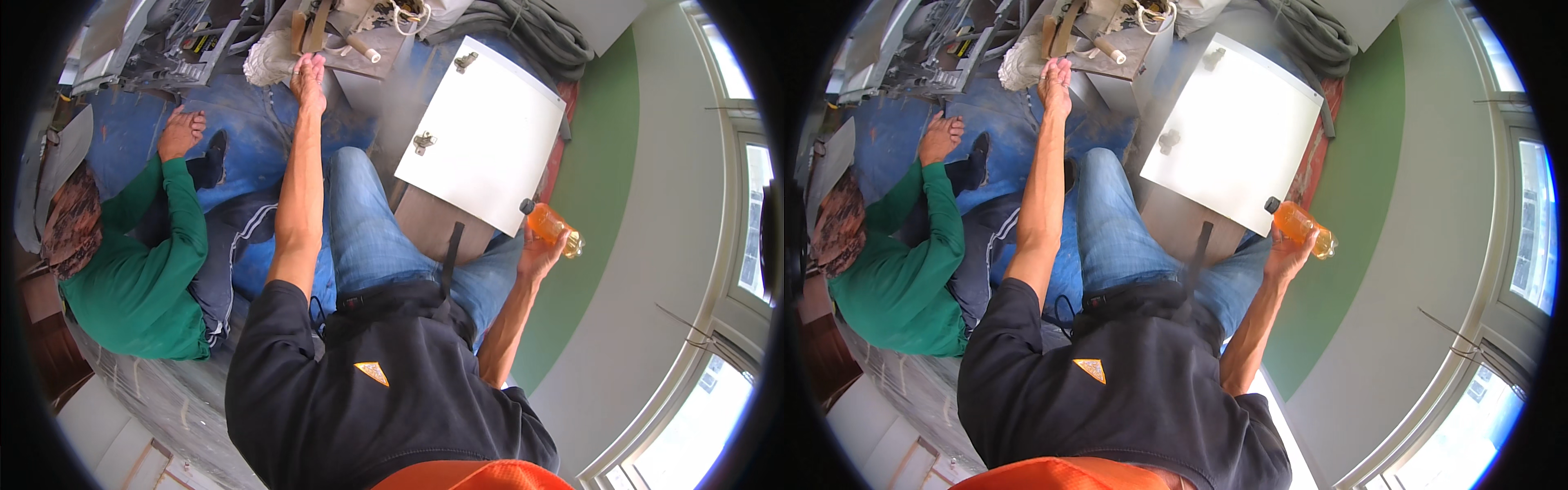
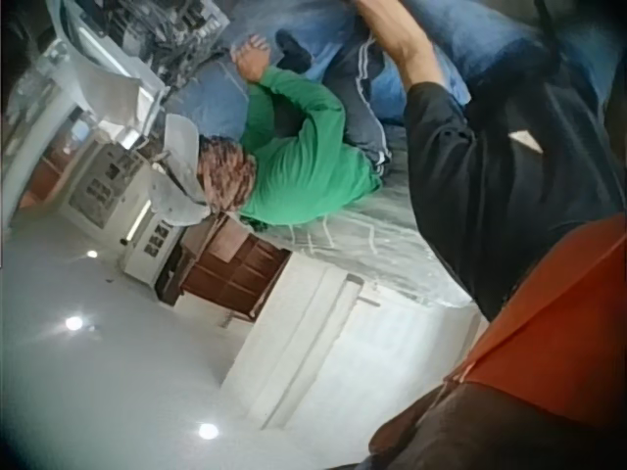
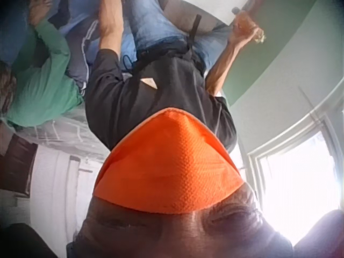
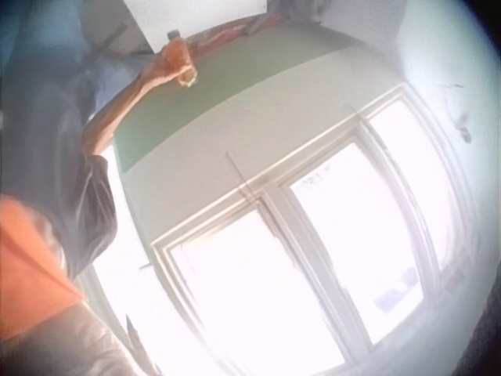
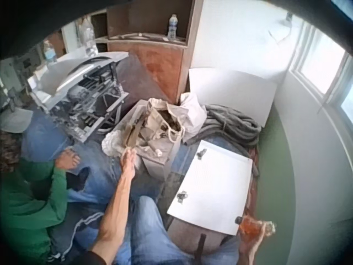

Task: The person applies glue to the edge of a cabinet door using a bottle, then places a wooden strip along the glued edge. They press the strip into place and later use a sanding block to smooth the surface of the door.

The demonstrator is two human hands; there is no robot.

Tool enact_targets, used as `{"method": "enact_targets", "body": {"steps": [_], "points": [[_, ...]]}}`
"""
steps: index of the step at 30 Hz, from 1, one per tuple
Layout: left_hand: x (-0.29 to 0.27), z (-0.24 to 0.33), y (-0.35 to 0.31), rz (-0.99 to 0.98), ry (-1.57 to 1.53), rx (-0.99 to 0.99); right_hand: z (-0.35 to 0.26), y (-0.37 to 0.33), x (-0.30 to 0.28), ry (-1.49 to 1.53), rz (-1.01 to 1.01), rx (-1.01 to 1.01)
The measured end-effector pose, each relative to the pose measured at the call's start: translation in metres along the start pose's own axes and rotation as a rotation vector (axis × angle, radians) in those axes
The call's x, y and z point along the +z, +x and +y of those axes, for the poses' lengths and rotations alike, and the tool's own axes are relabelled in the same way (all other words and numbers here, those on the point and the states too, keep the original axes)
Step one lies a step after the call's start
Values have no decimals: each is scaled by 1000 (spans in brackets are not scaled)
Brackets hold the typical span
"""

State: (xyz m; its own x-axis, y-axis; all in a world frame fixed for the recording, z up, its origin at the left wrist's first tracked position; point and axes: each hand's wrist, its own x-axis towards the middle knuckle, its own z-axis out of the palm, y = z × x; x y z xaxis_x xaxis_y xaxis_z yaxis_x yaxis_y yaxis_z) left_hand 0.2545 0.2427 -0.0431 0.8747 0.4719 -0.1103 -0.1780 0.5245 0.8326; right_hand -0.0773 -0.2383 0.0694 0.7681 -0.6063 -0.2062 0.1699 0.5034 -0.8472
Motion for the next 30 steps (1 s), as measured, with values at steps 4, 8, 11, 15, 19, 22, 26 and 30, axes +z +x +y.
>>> {"method": "enact_targets", "body": {"steps": [4,8,11,15,19,22,26,30], "points": [[-2,5,-34,-2,133,51,0,2,-1,7,25,-15],[-6,-6,-111,-533,863,175,-1,4,0,94,-24,6],[-9,-16,-161,-983,1248,444,-1,3,-2,92,-22,-23],[-3,-38,-185,-1222,1390,710,-5,-1,-6,89,-38,-35],[3,-55,-176,-1373,1487,1033,-12,-7,-18,95,43,-66],[-1,-59,-169,-1420,1389,1071,-18,-10,-31,105,86,-89],[-5,-57,-170,-1417,1402,1026,-24,-16,-47,129,143,-105],[1,-48,-177,-1387,1378,963,-33,-22,-56,160,190,-110]]}}
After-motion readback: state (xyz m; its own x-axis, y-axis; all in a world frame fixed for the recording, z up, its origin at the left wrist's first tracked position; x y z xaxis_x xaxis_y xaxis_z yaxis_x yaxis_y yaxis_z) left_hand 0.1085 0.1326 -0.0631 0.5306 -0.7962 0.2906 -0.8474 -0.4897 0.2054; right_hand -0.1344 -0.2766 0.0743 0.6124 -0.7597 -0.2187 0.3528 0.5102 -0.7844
